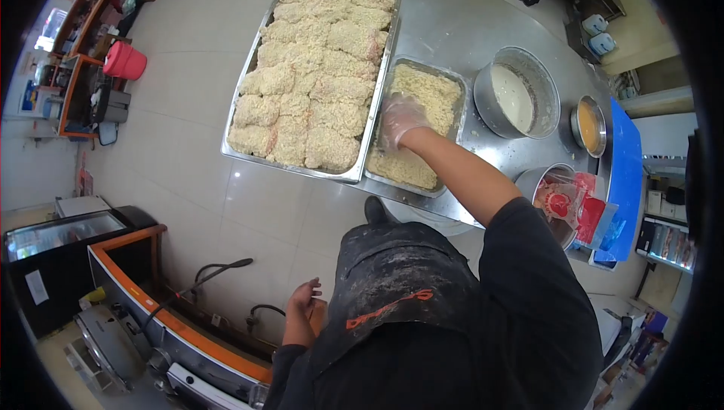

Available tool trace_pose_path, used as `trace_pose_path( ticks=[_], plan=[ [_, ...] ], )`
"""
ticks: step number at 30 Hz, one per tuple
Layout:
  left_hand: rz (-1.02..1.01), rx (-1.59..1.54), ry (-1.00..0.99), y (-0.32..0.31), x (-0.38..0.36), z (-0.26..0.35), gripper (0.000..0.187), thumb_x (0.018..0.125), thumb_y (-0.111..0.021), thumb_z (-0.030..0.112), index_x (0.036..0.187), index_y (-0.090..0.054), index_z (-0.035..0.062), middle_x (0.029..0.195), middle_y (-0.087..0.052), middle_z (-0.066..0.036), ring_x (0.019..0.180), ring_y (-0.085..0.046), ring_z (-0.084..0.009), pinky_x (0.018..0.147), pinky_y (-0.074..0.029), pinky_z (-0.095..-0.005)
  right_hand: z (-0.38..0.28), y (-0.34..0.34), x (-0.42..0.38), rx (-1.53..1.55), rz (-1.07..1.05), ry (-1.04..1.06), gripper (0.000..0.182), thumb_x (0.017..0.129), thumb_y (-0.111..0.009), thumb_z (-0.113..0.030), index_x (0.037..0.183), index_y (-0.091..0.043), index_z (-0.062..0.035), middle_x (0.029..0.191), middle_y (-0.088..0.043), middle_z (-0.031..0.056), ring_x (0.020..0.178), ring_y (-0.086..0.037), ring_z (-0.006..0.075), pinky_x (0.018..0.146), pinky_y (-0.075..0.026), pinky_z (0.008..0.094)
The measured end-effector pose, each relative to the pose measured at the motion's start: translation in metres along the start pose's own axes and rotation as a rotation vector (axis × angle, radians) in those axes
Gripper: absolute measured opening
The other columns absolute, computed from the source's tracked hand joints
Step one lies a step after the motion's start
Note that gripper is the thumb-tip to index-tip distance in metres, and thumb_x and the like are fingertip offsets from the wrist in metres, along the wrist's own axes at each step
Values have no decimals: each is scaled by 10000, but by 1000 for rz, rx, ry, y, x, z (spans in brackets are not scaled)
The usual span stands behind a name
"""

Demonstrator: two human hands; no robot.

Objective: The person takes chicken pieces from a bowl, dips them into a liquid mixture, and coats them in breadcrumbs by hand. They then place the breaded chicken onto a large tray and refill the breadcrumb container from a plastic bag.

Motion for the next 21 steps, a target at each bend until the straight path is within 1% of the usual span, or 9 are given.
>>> trace_pose_path(
  ticks=[3,5,6,7,9,12,14,16,21],
  plan=[
    [-33,-34,7,13,27,-30,488,964,-531,460,1232,-556,52,819,-561,-59,613,-490,-152,574,-417,-301,26,-17,35,58,1,182,216,799,-716,-183,899,-726,9,848,-699,204,828,-702,324,737,-561,408],
    [-17,39,-18,21,36,-43,492,965,-530,456,1234,-561,45,838,-583,-74,614,-492,-156,572,-420,-296,58,-47,66,579,115,181,265,774,-687,-192,946,-698,8,805,-677,223,770,-683,360,711,-546,416],
    [-12,76,-32,23,38,-50,494,965,-530,455,1234,-564,42,848,-595,-82,614,-493,-158,571,-422,-294,62,-26,54,527,82,198,272,791,-662,-231,952,-689,-13,802,-671,222,763,-674,365,707,-533,430],
    [-31,186,-458,23,26,-58,498,966,-525,457,1237,-569,42,884,-612,-94,617,-492,-161,571,-423,-295,66,-2,40,475,50,216,282,809,-637,-270,957,-680,-34,799,-665,220,757,-666,369,702,-519,444],
    [-21,341,-530,25,19,-60,504,967,-517,461,1245,-569,44,916,-618,-101,621,-492,-163,573,-422,-299,67,9,5,641,41,255,271,818,-619,-283,945,-678,-51,778,-656,208,736,-654,370,700,-508,452],
    [-53,507,-427,31,17,-52,513,968,-506,468,1257,-568,49,963,-627,-111,629,-492,-167,575,-421,-306,64,-1,-43,399,540,449,242,806,-604,-297,914,-688,-97,758,-647,191,665,-624,354,680,-493,452],
    [-74,611,-408,36,16,-37,519,969,-498,473,1265,-567,52,994,-632,-118,633,-491,-169,576,-420,-311,62,-31,-41,388,335,267,222,809,-592,-333,881,-687,-146,823,-653,150,737,-627,302,686,-468,445],
    [-88,702,-420,37,14,-11,526,969,-490,477,1272,-567,55,1026,-638,-125,638,-491,-171,578,-419,-315,60,-26,-76,466,879,328,202,836,-565,-350,868,-687,-193,900,-646,89,838,-615,239,692,-432,426],
    [-43,847,-496,7,-27,85,542,971,-471,489,1292,-565,62,1105,-652,-142,650,-491,-177,581,-416,-327,53,-28,-102,226,546,92,241,856,-576,-372,930,-704,-182,946,-655,57,922,-606,246,809,-435,428]
  ],
)
Point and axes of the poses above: each hand's wrist, its own x-axis towards the middle knuckle, its own y-axis out of the back of the hand, z = x × y, the point moved 1 cm from there along x, towards the middle knuckle
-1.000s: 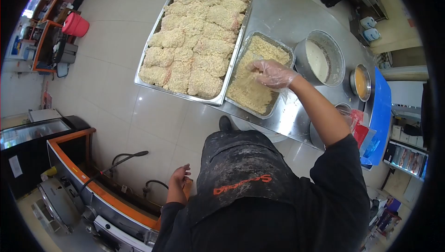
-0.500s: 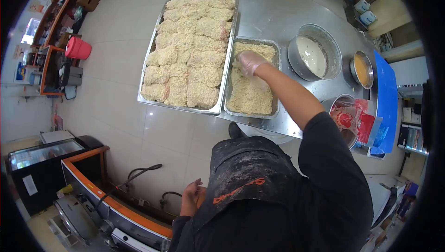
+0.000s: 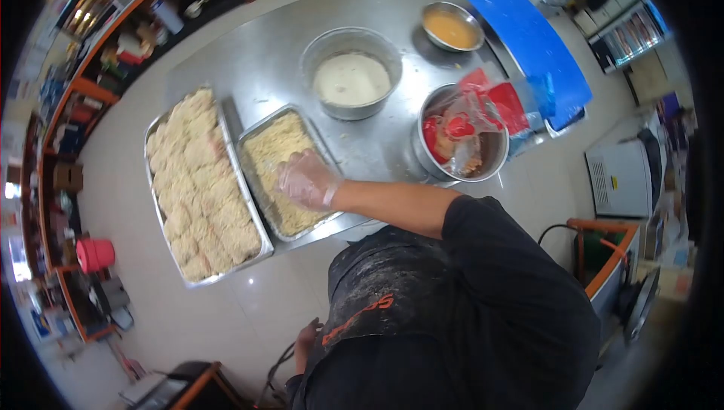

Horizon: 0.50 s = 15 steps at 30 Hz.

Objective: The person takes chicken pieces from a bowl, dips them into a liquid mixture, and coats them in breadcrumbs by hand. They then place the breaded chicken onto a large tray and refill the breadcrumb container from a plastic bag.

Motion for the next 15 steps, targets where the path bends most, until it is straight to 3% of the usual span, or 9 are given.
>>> trace_pose_path(
  ticks=[2,4,5,7,8,10,12,13,15],
  plan=[
    [6,-63,48,11,4,38,549,972,-463,493,1300,-565,65,1136,-658,-149,655,-490,-179,583,-415,-331,11,54,-21,210,30,4,281,851,-616,-361,991,-706,-135,963,-671,74,955,-611,258,852,-447,421],
    [-76,-313,352,30,58,7,561,976,-439,506,1329,-541,82,1185,-640,-160,701,-499,-190,594,-408,-340,38,87,-70,327,287,-1,313,837,-671,-351,1007,-716,-92,973,-686,97,977,-624,272,870,-472,420],
    [-57,-281,361,28,59,17,563,977,-438,505,1331,-538,80,1189,-638,-163,705,-494,-191,598,-405,-338,51,103,-95,380,415,8,333,830,-698,-346,1015,-722,-71,977,-693,108,989,-630,279,880,-485,419],
    [-16,-231,379,19,47,49,566,979,-435,503,1336,-533,76,1195,-634,-168,713,-483,-194,608,-400,-335,80,159,-166,340,603,-180,237,830,-707,-288,938,-728,-79,973,-702,105,955,-648,294,893,-483,435],
    [-17,-197,388,8,45,58,569,979,-437,503,1340,-530,74,1202,-632,-171,740,-509,-210,625,-415,-343,103,195,-202,283,373,-355,205,844,-702,-241,944,-716,-63,980,-708,107,915,-660,297,886,-493,428],
    [-14,-136,408,-15,39,71,574,980,-440,502,1348,-525,70,1214,-626,-179,794,-561,-240,660,-444,-361,158,204,-286,340,752,-631,249,880,-655,-271,974,-724,-51,1016,-711,151,940,-663,295,928,-478,379],
    [36,-76,274,-56,13,109,587,981,-443,504,1364,-511,63,1228,-621,-184,896,-599,-282,713,-473,-383,227,213,-363,186,908,-960,326,889,-652,-334,985,-718,-30,1030,-703,190,979,-662,321,918,-489,396],
    [23,-139,229,-66,61,41,594,983,-445,502,1384,-492,66,1247,-614,-190,971,-611,-320,756,-489,-399,262,208,-395,97,953,-1134,376,888,-650,-378,995,-716,-24,1051,-696,203,1013,-654,337,923,-489,408],
    [-90,-5,71,-85,122,-35,601,981,-450,504,1394,-477,69,1242,-616,-190,1008,-631,-348,786,-507,-414,303,202,-421,-166,761,-1090,469,886,-621,-450,1050,-699,-17,1074,-680,230,1039,-635,379,927,-478,438]
  ],
)
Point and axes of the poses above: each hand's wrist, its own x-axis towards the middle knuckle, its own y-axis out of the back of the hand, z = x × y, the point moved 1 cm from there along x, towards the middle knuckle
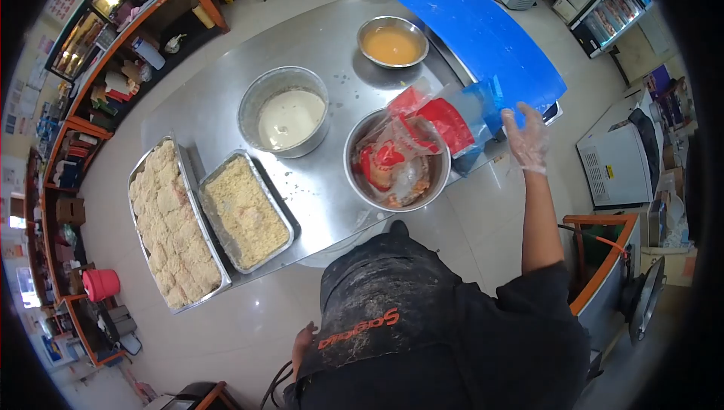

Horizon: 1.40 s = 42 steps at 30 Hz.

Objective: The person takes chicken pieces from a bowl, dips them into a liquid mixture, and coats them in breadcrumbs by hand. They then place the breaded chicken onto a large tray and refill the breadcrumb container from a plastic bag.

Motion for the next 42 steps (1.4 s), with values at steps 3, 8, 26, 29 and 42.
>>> trace_pose_path(
  ticks=[3,8,26,29,42],
  plan=[
    [-46,272,-144,-22,12,3,584,968,-464,511,1349,-495,68,1152,-640,-174,895,-643,-310,733,-509,-407,-2,-10,31,-123,-400,-52,607,885,-568,-542,1124,-661,8,1105,-651,273,1080,-597,436,939,-455,474],
    [176,-168,143,-56,-104,147,523,945,-503,506,1218,-540,61,933,-665,-146,702,-632,-221,595,-493,-375,10,-37,55,132,-341,-32,654,931,-501,-560,1150,-621,46,1071,-632,315,1069,-579,479,936,-439,493],
    [-69,101,-1484,-77,-281,478,971,709,-855,411,1461,-349,63,1371,-464,-163,1277,-472,-282,1071,-387,-404,-284,253,-50,-160,-254,814,268,961,-573,-223,924,-706,6,698,-673,155,570,-623,262,533,-478,362],
    [-71,35,-1639,-69,-271,484,1198,612,-886,511,1509,-240,48,1458,-380,-181,1356,-390,-303,1124,-315,-423,-284,245,-67,-460,-146,1126,227,975,-589,-181,1124,-651,-22,1016,-653,127,875,-625,233,773,-485,320],
    [-787,-947,-910,-6,-159,333,1070,717,-745,682,1458,-336,26,1369,-501,-123,1267,-490,-224,1051,-416,-384,-529,3,-184,-186,-957,839,420,994,-485,-355,1076,-650,22,1045,-654,251,949,-618,397,869,-471,444]
  ],
)
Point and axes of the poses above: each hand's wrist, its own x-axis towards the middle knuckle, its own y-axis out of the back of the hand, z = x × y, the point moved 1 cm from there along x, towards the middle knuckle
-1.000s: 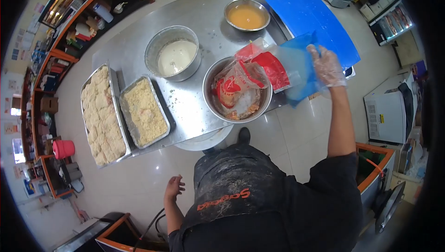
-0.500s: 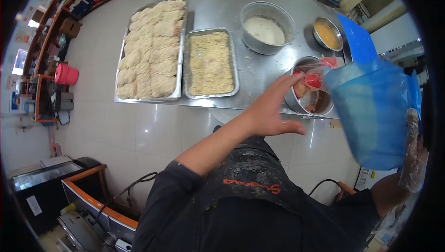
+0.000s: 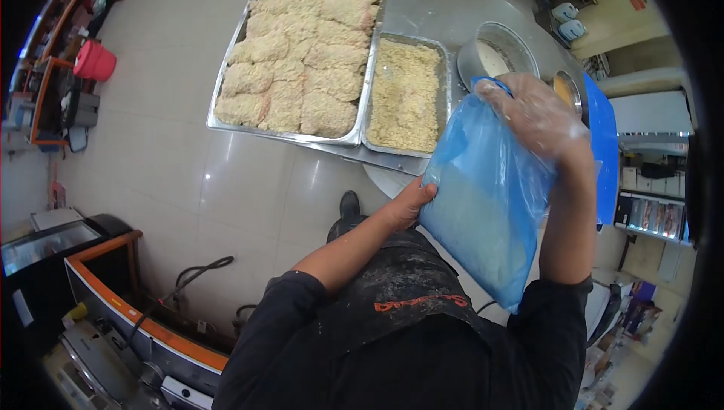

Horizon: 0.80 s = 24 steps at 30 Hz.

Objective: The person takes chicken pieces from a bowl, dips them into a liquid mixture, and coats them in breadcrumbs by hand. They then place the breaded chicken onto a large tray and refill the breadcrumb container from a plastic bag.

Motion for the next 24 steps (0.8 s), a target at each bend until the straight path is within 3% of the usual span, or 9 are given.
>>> trace_pose_path(
  ticks=[3,9,15,21,24],
  plan=[
    [97,-2,26,16,-5,5,975,788,-698,654,1441,-352,18,1328,-534,-124,1233,-524,-234,1028,-442,-390,-13,-17,38,22,-169,-47,519,983,-463,-432,1040,-647,50,1028,-641,295,947,-613,426,891,-461,448],
    [194,-146,57,24,-2,1,912,850,-624,648,1431,-356,-2,1315,-546,-136,1206,-551,-237,1014,-462,-383,-8,-41,85,-72,-220,-132,543,976,-476,-466,966,-672,41,975,-660,288,921,-633,425,878,-467,444],
    [158,-277,86,11,18,4,892,874,-567,665,1433,-359,1,1312,-557,-156,1186,-579,-245,1008,-473,-371,5,-50,123,-275,-253,-1,545,972,-468,-462,998,-672,42,1028,-660,285,960,-627,442,867,-473,459],
    [147,-314,123,-8,35,40,922,860,-489,742,1426,-382,22,1303,-579,-137,1151,-606,-244,988,-486,-365,39,-59,142,-411,-143,14,539,979,-456,-453,996,-668,42,1027,-655,285,978,-619,454,884,-463,458],
    [15,-281,284,-11,38,63,853,906,-394,728,1461,-353,81,1370,-534,-110,1250,-539,-238,1032,-461,-399,69,-75,154,-266,18,-44,529,984,-451,-450,1009,-665,32,1027,-647,293,975,-615,455,885,-456,455]
  ],
)
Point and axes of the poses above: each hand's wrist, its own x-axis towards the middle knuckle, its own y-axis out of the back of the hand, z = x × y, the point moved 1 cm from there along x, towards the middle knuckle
